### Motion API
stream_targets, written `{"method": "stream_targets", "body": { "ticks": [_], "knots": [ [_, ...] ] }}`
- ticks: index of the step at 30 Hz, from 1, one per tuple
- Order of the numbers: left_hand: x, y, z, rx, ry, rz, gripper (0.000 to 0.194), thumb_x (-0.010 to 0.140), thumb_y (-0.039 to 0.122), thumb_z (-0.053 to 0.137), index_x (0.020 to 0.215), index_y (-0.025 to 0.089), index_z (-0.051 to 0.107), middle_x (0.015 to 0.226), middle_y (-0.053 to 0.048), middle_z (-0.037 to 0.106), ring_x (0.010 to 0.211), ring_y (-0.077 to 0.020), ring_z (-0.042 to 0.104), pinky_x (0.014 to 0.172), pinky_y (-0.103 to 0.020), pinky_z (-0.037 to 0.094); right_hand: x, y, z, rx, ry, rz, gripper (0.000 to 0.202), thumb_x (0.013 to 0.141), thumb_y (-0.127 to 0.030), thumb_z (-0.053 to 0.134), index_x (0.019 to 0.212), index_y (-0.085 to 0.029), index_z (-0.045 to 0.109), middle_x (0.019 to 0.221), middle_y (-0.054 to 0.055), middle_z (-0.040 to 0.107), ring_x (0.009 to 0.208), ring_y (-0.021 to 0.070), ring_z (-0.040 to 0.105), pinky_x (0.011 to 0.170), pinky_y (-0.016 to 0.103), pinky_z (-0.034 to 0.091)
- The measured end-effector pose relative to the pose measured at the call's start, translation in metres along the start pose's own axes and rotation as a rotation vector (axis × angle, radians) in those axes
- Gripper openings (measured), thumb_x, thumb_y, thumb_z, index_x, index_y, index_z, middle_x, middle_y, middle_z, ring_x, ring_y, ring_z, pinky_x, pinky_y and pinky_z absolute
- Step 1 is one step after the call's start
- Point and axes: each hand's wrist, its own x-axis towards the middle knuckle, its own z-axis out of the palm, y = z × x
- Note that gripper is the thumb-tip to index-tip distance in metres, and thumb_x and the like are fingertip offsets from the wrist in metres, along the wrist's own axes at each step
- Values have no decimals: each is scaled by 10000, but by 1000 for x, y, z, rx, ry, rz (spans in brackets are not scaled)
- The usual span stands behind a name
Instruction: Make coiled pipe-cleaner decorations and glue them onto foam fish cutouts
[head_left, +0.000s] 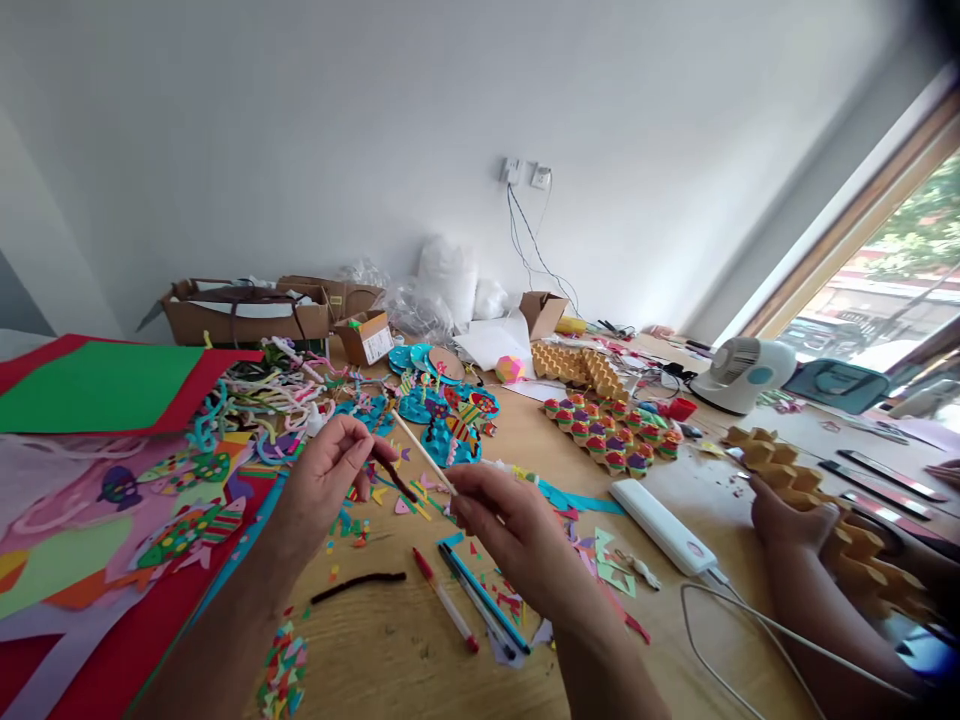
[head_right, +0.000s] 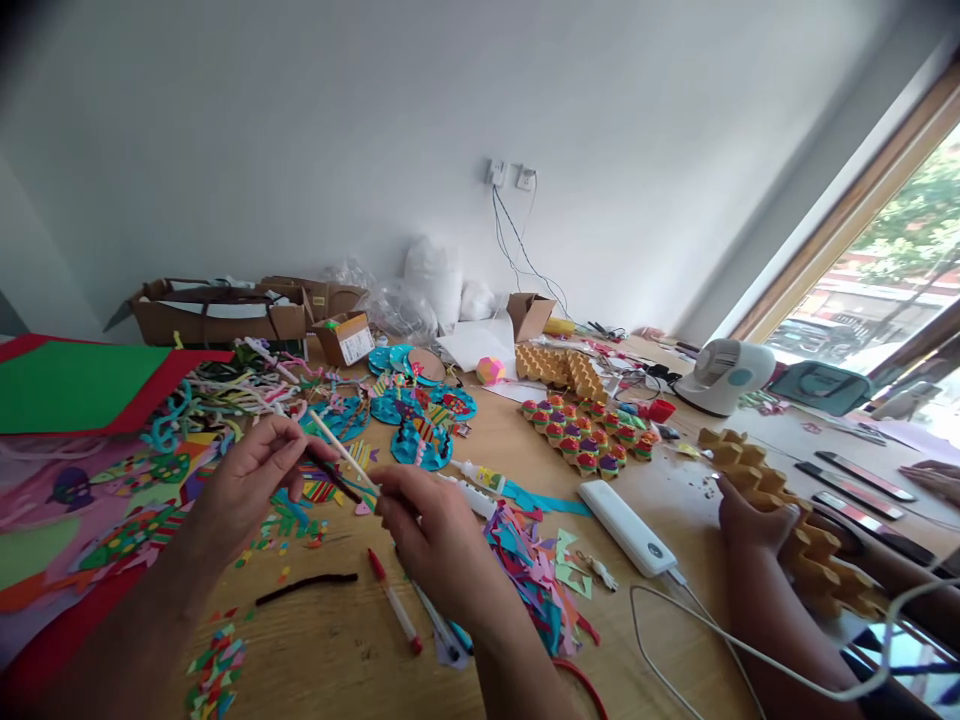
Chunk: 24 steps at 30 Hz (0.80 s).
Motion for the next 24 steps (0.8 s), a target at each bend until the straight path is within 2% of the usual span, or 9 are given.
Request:
{"method": "stream_targets", "body": {
  "ticks": [5, 8, 10, 12, 18, 24],
  "knots": [
    [-1, 2, 2, -47, 9, -40, 137, 776, 315, 559, 788, 180, 550, 635, 11, 615, 539, -113, 556, 459, -194, 441, 26, 1, 18, -8, 98, -35, 133, 858, -199, 463, 768, -182, 558, 656, -24, 532, 589, 87, 473, 553, 184, 349],
    [0, 6, 2, -87, 31, -112, 204, 712, 294, 623, 866, 163, 593, 714, -15, 646, 645, -144, 608, 565, -229, 491, 31, 8, 23, -39, 191, -36, 180, 867, -252, 467, 760, -179, 592, 644, -17, 541, 602, 95, 488, 562, 187, 350],
    [0, 9, 2, -137, 44, -149, 302, 682, 278, 653, 954, 180, 567, 773, -16, 661, 678, -155, 625, 621, -258, 507, 31, 14, 23, -67, 243, -49, 165, 861, -245, 478, 803, -177, 617, 678, -2, 568, 635, 106, 510, 583, 191, 360],
    [0, 12, 2, -178, 70, -168, 352, 670, 272, 669, 986, 207, 528, 792, -3, 667, 690, -156, 635, 633, -264, 510, 31, 18, 22, -83, 240, -64, 145, 849, -220, 494, 814, -176, 627, 695, 4, 590, 645, 109, 529, 590, 189, 367],
    [-1, 14, -1, -142, 134, -222, 213, 636, 284, 695, 773, 151, 601, 694, -22, 672, 668, -133, 625, 600, -199, 486, 30, 20, 20, -82, 164, -92, 176, 855, -189, 476, 879, -205, 650, 751, 4, 633, 679, 112, 561, 607, 184, 380],
    [-4, 17, -1, -173, 130, -182, 166, 629, 250, 679, 748, 152, 617, 584, -12, 655, 462, -83, 511, 427, -161, 396, 29, 20, 19, -129, 137, -83, 183, 856, -179, 469, 869, -203, 649, 730, 6, 612, 672, 117, 543, 590, 191, 360]
  ]
}}
